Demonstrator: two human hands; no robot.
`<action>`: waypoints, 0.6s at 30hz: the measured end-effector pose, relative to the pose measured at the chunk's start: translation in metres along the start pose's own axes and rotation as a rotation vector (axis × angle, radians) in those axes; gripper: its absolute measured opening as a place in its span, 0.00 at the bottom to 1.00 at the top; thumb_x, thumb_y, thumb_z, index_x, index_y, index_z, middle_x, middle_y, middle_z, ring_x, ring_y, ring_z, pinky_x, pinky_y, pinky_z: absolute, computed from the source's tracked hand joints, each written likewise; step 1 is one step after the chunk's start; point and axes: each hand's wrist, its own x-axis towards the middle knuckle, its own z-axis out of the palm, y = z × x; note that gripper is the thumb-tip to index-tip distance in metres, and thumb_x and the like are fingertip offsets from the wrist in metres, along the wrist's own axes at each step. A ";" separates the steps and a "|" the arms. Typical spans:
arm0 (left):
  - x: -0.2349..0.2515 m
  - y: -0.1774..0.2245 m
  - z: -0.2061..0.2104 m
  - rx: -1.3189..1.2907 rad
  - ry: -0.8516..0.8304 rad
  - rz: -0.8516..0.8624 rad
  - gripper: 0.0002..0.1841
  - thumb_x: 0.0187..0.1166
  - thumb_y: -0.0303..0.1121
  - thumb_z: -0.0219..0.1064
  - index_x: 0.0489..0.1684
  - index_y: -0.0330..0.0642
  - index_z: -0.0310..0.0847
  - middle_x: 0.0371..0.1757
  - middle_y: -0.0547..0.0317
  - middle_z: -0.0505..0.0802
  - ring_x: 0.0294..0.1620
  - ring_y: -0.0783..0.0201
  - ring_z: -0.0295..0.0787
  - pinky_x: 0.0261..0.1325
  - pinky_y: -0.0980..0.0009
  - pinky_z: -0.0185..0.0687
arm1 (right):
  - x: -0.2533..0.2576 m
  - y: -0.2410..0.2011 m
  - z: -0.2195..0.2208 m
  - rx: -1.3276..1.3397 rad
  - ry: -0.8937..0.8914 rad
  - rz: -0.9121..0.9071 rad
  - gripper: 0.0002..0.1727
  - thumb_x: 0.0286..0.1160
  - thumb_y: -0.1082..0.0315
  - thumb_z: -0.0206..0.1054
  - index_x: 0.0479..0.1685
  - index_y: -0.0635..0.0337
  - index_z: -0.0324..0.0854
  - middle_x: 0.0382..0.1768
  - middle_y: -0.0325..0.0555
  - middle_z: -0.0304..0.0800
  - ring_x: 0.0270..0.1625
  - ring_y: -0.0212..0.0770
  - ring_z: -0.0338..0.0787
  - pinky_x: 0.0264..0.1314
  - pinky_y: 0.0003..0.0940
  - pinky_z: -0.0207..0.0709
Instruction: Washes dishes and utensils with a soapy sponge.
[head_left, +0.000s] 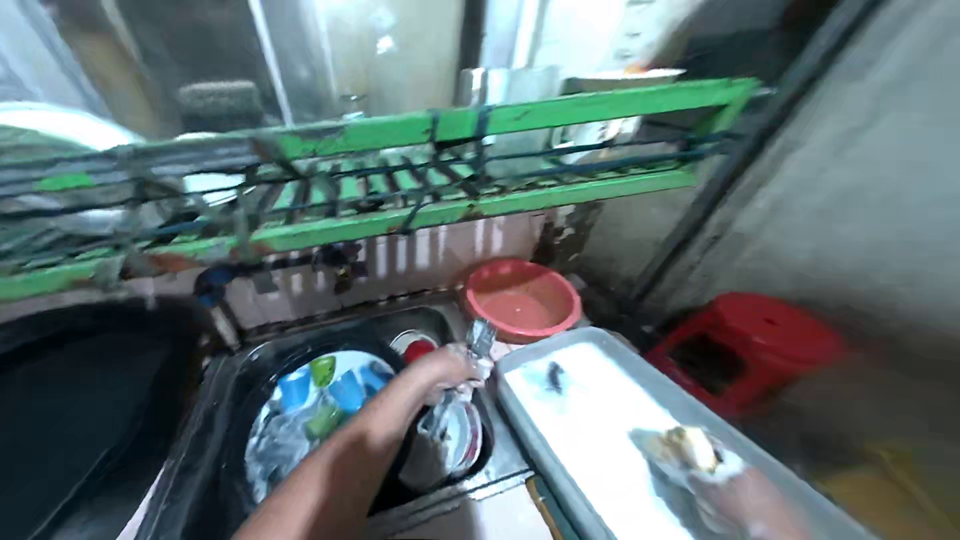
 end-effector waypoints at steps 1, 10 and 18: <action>0.003 0.018 0.020 0.006 -0.052 0.011 0.13 0.89 0.29 0.58 0.67 0.39 0.69 0.31 0.63 0.80 0.20 0.74 0.71 0.25 0.77 0.71 | -0.004 -0.008 -0.002 0.196 0.066 0.031 0.36 0.69 0.72 0.76 0.79 0.71 0.70 0.66 0.73 0.82 0.68 0.67 0.84 0.73 0.65 0.73; 0.008 0.078 0.176 1.024 0.181 0.329 0.22 0.86 0.30 0.55 0.77 0.32 0.72 0.71 0.38 0.86 0.73 0.42 0.83 0.76 0.46 0.75 | -0.039 -0.102 -0.023 1.361 0.099 0.034 0.10 0.83 0.73 0.64 0.58 0.66 0.78 0.37 0.50 0.91 0.36 0.40 0.92 0.41 0.37 0.88; 0.031 0.064 0.175 0.323 -0.328 0.100 0.10 0.84 0.23 0.61 0.59 0.35 0.73 0.30 0.58 0.87 0.23 0.67 0.85 0.31 0.70 0.85 | -0.013 -0.049 -0.028 1.069 0.040 0.092 0.22 0.77 0.79 0.65 0.70 0.64 0.75 0.49 0.56 0.89 0.46 0.44 0.91 0.50 0.42 0.86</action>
